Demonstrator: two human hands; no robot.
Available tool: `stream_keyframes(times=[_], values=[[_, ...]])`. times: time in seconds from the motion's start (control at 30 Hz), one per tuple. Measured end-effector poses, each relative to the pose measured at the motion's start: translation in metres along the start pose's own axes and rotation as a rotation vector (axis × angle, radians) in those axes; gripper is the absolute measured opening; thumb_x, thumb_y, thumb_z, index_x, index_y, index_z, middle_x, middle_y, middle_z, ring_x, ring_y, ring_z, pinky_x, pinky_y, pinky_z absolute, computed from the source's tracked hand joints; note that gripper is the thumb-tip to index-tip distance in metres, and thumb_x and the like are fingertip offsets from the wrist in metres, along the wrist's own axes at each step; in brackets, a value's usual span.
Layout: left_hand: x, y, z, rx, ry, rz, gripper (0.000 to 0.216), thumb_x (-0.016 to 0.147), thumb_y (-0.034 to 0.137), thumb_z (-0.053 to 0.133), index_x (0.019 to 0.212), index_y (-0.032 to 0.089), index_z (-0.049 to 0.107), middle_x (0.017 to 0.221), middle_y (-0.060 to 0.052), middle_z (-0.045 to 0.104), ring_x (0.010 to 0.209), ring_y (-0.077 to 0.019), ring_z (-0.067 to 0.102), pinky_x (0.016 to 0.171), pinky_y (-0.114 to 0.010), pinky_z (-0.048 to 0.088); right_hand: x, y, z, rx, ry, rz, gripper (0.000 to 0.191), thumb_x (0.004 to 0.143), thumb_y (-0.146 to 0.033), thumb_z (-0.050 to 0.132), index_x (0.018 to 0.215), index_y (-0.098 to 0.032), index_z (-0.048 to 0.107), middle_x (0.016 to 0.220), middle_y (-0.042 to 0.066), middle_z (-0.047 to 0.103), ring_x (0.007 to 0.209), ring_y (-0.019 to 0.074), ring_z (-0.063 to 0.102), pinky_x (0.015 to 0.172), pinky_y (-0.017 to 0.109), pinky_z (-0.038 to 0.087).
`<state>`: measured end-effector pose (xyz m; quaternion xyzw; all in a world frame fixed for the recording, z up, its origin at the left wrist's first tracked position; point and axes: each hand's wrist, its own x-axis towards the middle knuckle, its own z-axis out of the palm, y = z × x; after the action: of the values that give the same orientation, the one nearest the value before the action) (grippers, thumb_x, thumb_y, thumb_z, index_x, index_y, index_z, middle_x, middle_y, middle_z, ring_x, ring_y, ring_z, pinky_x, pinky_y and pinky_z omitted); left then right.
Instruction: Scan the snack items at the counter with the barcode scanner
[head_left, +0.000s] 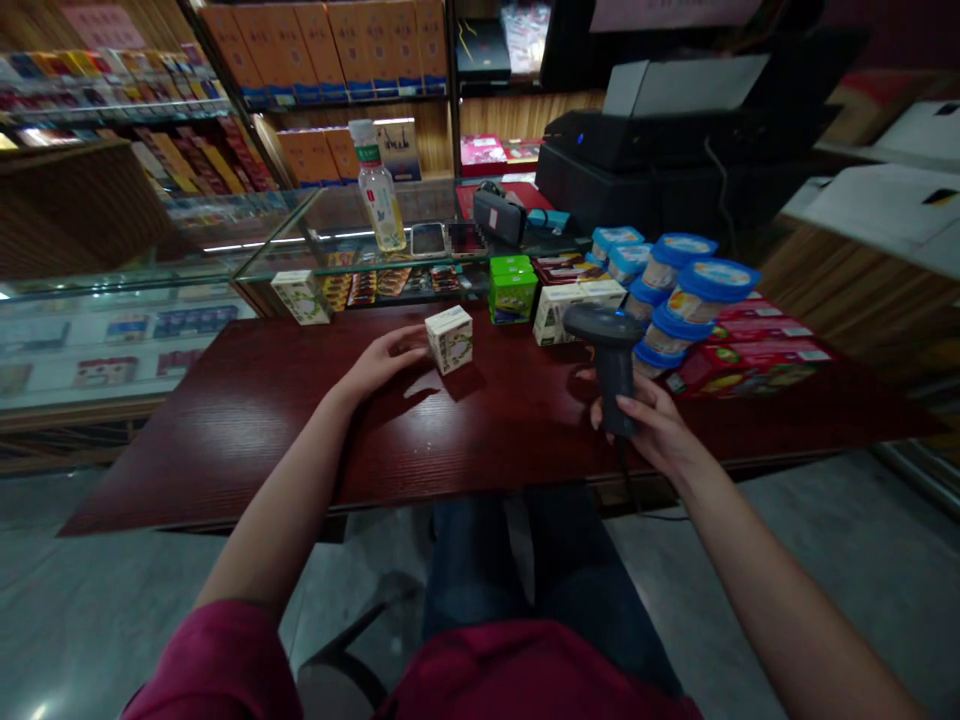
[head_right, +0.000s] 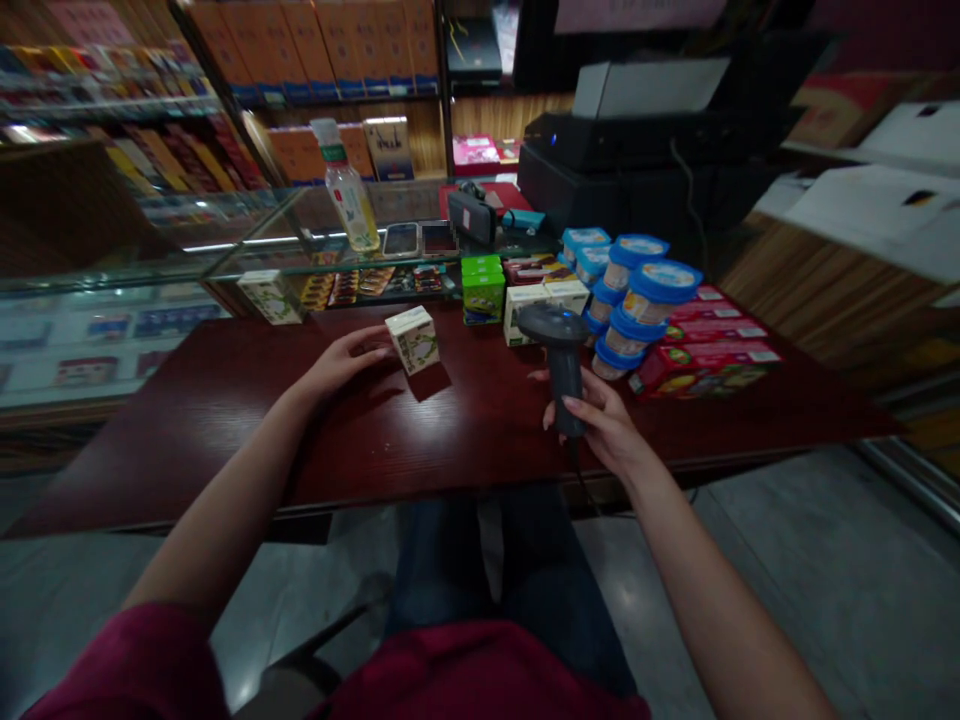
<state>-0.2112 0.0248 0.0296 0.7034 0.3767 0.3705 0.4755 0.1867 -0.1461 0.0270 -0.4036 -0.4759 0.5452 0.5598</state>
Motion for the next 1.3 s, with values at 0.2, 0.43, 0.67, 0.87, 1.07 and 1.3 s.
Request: stream_keyframes(times=[0.2, 0.43, 0.67, 0.87, 1.07, 1.3], values=[[0.002, -0.008, 0.037, -0.013, 0.229, 0.020, 0.061, 0.066, 0.036, 0.091, 0.116, 0.019, 0.059, 0.118, -0.014, 0.077, 0.110, -0.0262, 0.076, 0.105, -0.050, 0.059, -0.022, -0.007, -0.006, -0.098, 0.136, -0.158, 0.046, 0.087, -0.037, 0.082, 0.130, -0.032, 0.066, 0.141, 0.009, 0.067, 0.077, 0.0208, 0.072, 0.050, 0.033, 0.059], [0.008, 0.012, 0.105, -0.062, 0.064, 0.068, 0.039, 0.079, 0.026, 0.082, 0.111, 0.020, 0.059, 0.122, -0.012, 0.078, 0.116, -0.0245, 0.076, 0.110, -0.048, 0.058, -0.035, -0.001, -0.021, -0.114, 0.254, -0.243, 0.050, 0.085, -0.043, 0.082, 0.131, -0.032, 0.065, 0.143, 0.008, 0.066, 0.078, 0.0207, 0.071, 0.050, 0.032, 0.056], [0.045, 0.032, 0.193, -0.046, 0.046, 0.097, 0.036, 0.082, 0.015, 0.080, 0.115, 0.016, 0.066, 0.122, -0.012, 0.077, 0.115, -0.0234, 0.075, 0.106, -0.045, 0.060, -0.038, 0.005, -0.025, -0.037, 0.225, -0.246, 0.055, 0.081, -0.045, 0.084, 0.131, -0.032, 0.065, 0.146, 0.008, 0.063, 0.080, 0.0195, 0.070, 0.055, 0.032, 0.057], [0.076, 0.040, 0.251, 0.104, 0.230, 0.151, 0.035, 0.082, 0.010, 0.080, 0.115, 0.017, 0.073, 0.120, -0.012, 0.073, 0.105, -0.0230, 0.074, 0.102, -0.041, 0.060, -0.038, 0.003, -0.023, -0.005, 0.243, -0.257, 0.058, 0.077, -0.048, 0.087, 0.127, -0.030, 0.065, 0.130, 0.009, 0.070, 0.074, 0.0183, 0.067, 0.051, 0.030, 0.055], [0.086, 0.042, 0.276, 0.216, 0.335, 0.155, 0.034, 0.088, 0.016, 0.078, 0.121, 0.019, 0.071, 0.121, -0.013, 0.072, 0.113, -0.0278, 0.071, 0.104, -0.043, 0.057, -0.039, 0.002, -0.024, 0.024, 0.240, -0.258, 0.064, 0.076, -0.053, 0.088, 0.130, -0.030, 0.063, 0.106, 0.007, 0.073, 0.072, 0.0201, 0.066, 0.048, 0.029, 0.053], [0.088, 0.047, 0.276, 0.205, 0.361, 0.112, 0.034, 0.091, 0.019, 0.076, 0.121, 0.023, 0.060, 0.123, -0.013, 0.073, 0.118, -0.0316, 0.070, 0.105, -0.050, 0.055, -0.040, 0.003, -0.026, 0.045, 0.206, -0.231, 0.066, 0.077, -0.053, 0.088, 0.131, -0.029, 0.061, 0.105, 0.007, 0.073, 0.073, 0.0205, 0.066, 0.051, 0.031, 0.055]])
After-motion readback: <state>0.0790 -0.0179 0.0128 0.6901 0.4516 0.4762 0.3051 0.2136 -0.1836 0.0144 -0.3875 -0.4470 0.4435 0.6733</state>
